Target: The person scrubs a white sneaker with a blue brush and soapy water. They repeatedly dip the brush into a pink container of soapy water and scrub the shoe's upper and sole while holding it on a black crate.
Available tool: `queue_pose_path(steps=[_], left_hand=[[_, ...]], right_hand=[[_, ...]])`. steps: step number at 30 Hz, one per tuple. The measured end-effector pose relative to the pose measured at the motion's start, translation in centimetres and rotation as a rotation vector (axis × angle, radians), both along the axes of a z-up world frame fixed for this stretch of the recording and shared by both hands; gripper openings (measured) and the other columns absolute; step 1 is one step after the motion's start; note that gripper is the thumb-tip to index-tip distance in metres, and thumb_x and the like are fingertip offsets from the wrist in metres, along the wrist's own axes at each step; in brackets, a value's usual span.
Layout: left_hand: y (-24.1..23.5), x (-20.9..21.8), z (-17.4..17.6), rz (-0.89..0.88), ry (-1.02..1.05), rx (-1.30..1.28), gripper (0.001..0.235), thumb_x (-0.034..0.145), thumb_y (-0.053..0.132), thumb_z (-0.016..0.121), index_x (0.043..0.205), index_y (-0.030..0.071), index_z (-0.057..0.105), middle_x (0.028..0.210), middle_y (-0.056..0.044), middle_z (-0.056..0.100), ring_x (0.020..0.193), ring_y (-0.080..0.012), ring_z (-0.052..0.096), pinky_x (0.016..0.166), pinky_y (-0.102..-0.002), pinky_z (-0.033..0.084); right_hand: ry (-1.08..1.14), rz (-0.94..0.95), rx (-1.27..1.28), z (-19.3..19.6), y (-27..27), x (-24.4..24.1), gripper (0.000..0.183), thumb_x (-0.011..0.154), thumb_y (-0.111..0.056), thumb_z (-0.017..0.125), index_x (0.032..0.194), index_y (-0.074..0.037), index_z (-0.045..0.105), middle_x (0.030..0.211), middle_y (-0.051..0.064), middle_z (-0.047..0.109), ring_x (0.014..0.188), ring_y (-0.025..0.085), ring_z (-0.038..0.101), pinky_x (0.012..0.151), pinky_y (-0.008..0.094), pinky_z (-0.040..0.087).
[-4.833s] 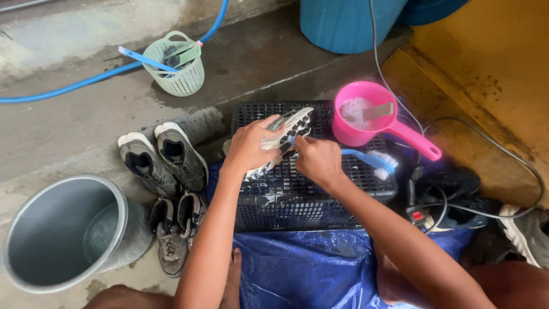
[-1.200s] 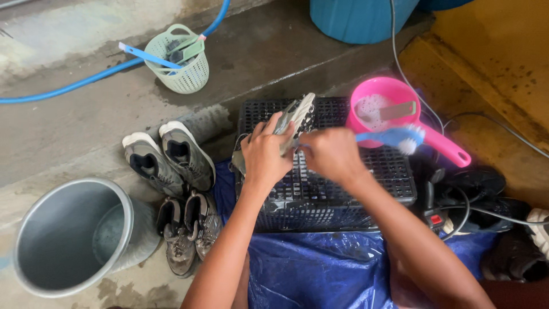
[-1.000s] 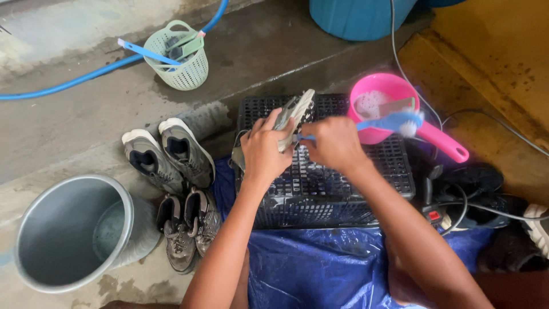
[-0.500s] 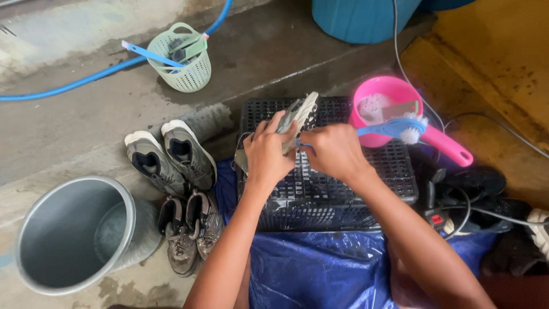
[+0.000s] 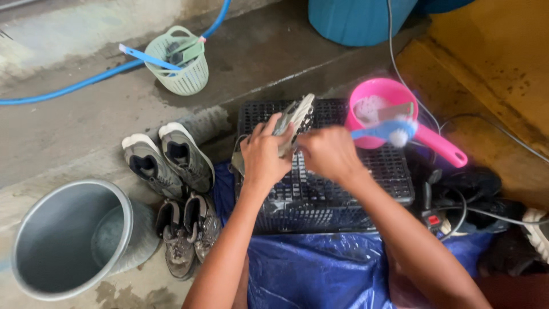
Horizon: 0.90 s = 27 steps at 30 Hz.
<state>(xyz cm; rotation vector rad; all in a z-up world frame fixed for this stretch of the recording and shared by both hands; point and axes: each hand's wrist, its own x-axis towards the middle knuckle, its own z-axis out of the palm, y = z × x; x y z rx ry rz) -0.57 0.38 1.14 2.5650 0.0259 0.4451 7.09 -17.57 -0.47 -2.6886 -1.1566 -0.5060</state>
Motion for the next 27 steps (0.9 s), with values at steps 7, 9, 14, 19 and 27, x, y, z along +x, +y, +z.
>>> queue_pose_path(steps=[7,9,14,19,27], left_hand=[[0.7,0.5,-0.3,-0.032,0.051,-0.078,0.064,0.082,0.019,0.08,0.145,0.028,0.075,0.166,-0.006,0.061,0.142,-0.0317,0.06,0.114,-0.076,0.044],[1.1,0.5,-0.3,-0.045,0.105,-0.049,0.07,0.073,0.028,0.08,0.142,0.037,0.075,0.166,0.002,0.06,0.145,-0.0276,0.06,0.116,-0.072,0.047],[1.2,0.1,1.0,-0.079,0.164,-0.126,0.082,0.07,0.022,0.075,0.152,0.033,0.069,0.173,-0.002,0.054,0.152,-0.0317,0.054,0.121,-0.073,0.039],[1.2,0.3,0.1,-0.078,0.231,-0.016,0.092,0.065,0.029,0.073,0.155,0.043,0.063,0.178,0.009,0.044,0.158,-0.0244,0.048,0.123,-0.067,0.04],[1.5,0.6,-1.1,-0.092,0.184,-0.185,0.085,0.072,0.028,0.065,0.157,0.034,0.065,0.177,0.002,0.048,0.159,-0.029,0.046,0.123,-0.071,0.032]], right_hand=[[0.209,-0.231,0.265,-1.0,-1.2,0.8,0.014,0.082,-0.044,0.084,0.092,-0.035,0.081,0.074,-0.005,0.076,0.079,0.029,0.079,0.073,0.041,0.061],[0.234,-0.432,0.326,-2.3,-1.3,0.8,0.018,0.082,-0.04,0.086,0.093,-0.026,0.083,0.071,0.009,0.075,0.079,0.042,0.078,0.074,0.054,0.061],[0.433,-0.398,0.474,-1.5,0.6,-1.3,0.016,0.082,-0.037,0.088,0.093,-0.027,0.083,0.073,0.005,0.076,0.08,0.038,0.078,0.073,0.049,0.06],[0.39,-0.423,0.513,-1.5,0.2,-1.8,0.018,0.083,-0.031,0.088,0.096,-0.02,0.086,0.081,0.013,0.08,0.088,0.046,0.078,0.077,0.053,0.059],[0.516,-0.487,0.582,-1.4,0.1,-1.8,0.015,0.081,-0.034,0.087,0.093,-0.026,0.085,0.082,0.007,0.082,0.09,0.041,0.079,0.08,0.049,0.06]])
